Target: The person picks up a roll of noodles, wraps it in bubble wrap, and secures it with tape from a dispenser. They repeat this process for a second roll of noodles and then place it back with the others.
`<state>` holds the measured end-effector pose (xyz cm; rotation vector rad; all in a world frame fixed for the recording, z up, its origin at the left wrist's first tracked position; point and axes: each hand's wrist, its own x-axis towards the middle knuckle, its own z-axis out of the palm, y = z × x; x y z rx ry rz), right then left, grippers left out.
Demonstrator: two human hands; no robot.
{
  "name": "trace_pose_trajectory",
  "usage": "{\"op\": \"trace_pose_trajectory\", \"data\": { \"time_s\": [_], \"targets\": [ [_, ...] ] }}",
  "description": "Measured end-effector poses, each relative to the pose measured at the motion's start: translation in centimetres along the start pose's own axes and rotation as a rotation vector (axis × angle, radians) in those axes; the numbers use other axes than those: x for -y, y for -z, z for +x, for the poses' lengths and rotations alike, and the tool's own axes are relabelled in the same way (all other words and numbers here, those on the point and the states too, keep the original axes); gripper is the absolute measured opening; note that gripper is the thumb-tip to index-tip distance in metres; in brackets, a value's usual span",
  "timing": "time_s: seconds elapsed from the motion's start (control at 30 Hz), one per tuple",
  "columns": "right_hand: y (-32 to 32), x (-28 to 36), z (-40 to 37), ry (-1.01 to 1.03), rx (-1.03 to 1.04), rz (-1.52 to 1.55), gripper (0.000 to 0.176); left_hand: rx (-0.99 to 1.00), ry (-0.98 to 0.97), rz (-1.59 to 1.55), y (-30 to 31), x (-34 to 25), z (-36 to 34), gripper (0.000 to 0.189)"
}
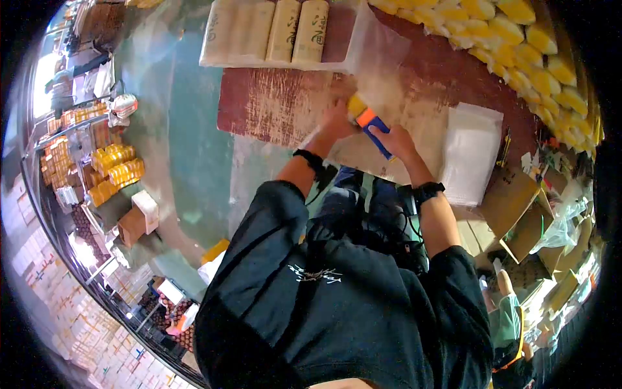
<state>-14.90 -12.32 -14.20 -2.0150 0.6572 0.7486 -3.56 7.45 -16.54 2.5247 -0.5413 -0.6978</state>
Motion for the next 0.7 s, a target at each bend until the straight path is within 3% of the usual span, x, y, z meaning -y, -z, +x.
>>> {"op": "trace_pose_trajectory", "data": {
  "time_s": [0.1,0.3,0.4,0.5,0.6,0.7],
  "targets": [
    [-0.2,0.4,0.3,0.057,-0.022,0.048,0.063,-0.165,-0.009,0.298,1.1,-3.2,-2.7,0.113],
    [0.8,1.2,-0.4,0.006,0.052,0.072,0.061,0.088,-0.374,-0.473,-1.4,4.4,2.5,0.117],
    [-0.3,0.1,1.1,0.003,0.031,0.006,0.060,-0.031,-0.310,-0.086,-0.8,2.5,1.5,0.117],
    [0.1,0.9,0.0,-0.003,0.061,0.064,0.059,-0.055,-0.163,0.111,0.9,-1.4,-1.0,0.119],
    [-0.9,-0.9,0.6,-0.007,0.067,0.138,0.060,0.117,-0.062,0.007,1.1,-0.5,0.4,0.121],
    [-2.1,-2.8,2.0,0.024,0.010,-0.001,0.060,0.048,-0.214,-0.083,-0.8,2.4,2.1,0.118]
  ]
}}
